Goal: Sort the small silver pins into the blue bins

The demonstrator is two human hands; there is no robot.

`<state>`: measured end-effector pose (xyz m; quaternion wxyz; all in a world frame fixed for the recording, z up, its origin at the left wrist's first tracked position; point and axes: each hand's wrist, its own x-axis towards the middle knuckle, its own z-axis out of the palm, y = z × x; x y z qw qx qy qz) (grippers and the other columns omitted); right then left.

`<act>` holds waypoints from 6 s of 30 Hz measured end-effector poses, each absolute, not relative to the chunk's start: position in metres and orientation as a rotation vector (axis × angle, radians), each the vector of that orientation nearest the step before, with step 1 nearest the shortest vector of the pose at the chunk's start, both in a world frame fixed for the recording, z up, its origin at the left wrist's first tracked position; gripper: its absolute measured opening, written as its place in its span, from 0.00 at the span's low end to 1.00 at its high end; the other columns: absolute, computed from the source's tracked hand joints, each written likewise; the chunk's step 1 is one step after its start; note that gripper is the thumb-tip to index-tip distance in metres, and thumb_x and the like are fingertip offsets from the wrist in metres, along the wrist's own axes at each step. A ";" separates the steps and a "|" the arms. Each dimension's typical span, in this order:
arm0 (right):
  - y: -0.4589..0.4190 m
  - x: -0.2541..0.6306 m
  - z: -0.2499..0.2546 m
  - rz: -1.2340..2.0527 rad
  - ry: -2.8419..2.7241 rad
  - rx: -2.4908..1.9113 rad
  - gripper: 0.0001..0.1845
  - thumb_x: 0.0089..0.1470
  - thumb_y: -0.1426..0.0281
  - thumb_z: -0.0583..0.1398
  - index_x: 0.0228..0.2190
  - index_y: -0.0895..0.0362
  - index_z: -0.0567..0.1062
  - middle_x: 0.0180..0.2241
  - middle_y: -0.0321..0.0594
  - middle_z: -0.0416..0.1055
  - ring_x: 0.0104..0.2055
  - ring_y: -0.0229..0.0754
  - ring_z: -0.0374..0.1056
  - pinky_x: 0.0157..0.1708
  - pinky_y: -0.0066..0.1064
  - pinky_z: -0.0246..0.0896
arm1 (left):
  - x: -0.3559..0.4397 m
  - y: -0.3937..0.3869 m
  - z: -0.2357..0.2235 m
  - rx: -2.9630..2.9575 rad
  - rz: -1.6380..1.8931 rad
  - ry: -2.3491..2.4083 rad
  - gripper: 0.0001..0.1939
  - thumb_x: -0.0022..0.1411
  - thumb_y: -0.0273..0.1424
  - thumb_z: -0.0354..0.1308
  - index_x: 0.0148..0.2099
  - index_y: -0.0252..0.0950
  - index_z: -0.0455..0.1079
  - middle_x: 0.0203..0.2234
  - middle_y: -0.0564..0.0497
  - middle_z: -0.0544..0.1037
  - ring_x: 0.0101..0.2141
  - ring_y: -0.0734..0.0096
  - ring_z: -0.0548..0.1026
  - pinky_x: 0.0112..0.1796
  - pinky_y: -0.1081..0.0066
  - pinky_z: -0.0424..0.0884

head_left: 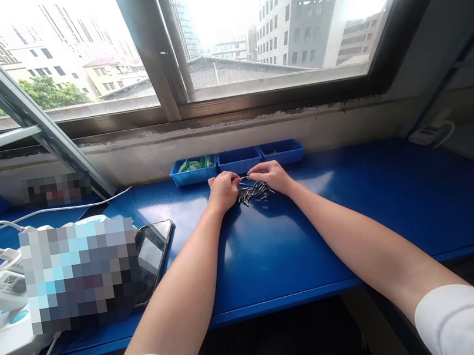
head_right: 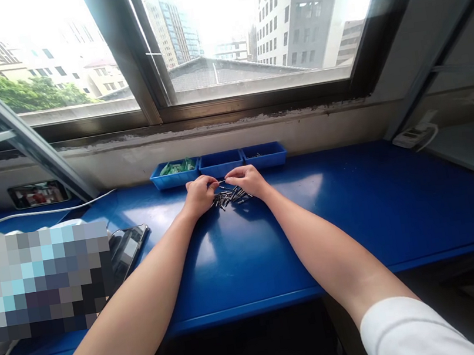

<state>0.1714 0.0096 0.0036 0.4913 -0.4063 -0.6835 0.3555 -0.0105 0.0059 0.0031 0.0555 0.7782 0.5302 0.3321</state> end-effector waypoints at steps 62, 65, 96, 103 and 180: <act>0.024 0.163 -0.003 0.370 -1.985 -1.474 0.08 0.46 0.66 0.62 0.27 0.55 0.82 0.29 0.38 0.78 0.34 0.41 0.72 0.36 0.27 0.62 | -0.015 0.013 -0.003 2.297 0.744 1.837 0.16 0.60 0.36 0.46 0.42 0.42 0.75 0.43 0.48 0.76 0.48 0.57 0.69 0.48 0.57 0.61; 0.025 0.162 -0.003 0.411 -1.989 -1.514 0.08 0.45 0.66 0.63 0.26 0.56 0.82 0.28 0.40 0.78 0.33 0.41 0.72 0.35 0.28 0.62 | -0.015 0.014 -0.004 2.293 0.742 1.842 0.16 0.60 0.37 0.46 0.41 0.42 0.75 0.43 0.48 0.76 0.48 0.57 0.69 0.47 0.58 0.61; 0.007 0.169 0.006 0.714 -1.834 -1.008 0.14 0.46 0.62 0.62 0.34 0.57 0.75 0.32 0.37 0.74 0.37 0.40 0.67 0.41 0.32 0.61 | -0.014 0.009 0.004 2.360 1.003 1.677 0.13 0.64 0.35 0.48 0.38 0.41 0.75 0.38 0.51 0.79 0.44 0.64 0.72 0.48 0.61 0.56; 0.004 0.174 0.010 0.970 -1.667 -0.893 0.14 0.43 0.64 0.63 0.33 0.56 0.79 0.35 0.40 0.78 0.42 0.44 0.71 0.48 0.36 0.62 | -0.016 0.012 0.001 2.369 1.067 1.634 0.13 0.64 0.37 0.50 0.39 0.43 0.76 0.38 0.52 0.79 0.44 0.63 0.72 0.48 0.61 0.57; 0.020 0.170 -0.003 0.305 -2.083 -1.592 0.09 0.50 0.66 0.59 0.30 0.54 0.80 0.33 0.39 0.78 0.36 0.41 0.71 0.38 0.27 0.61 | -0.018 0.008 0.003 2.330 0.624 1.456 0.26 0.59 0.51 0.46 0.45 0.40 0.75 0.48 0.47 0.73 0.48 0.59 0.71 0.52 0.67 0.63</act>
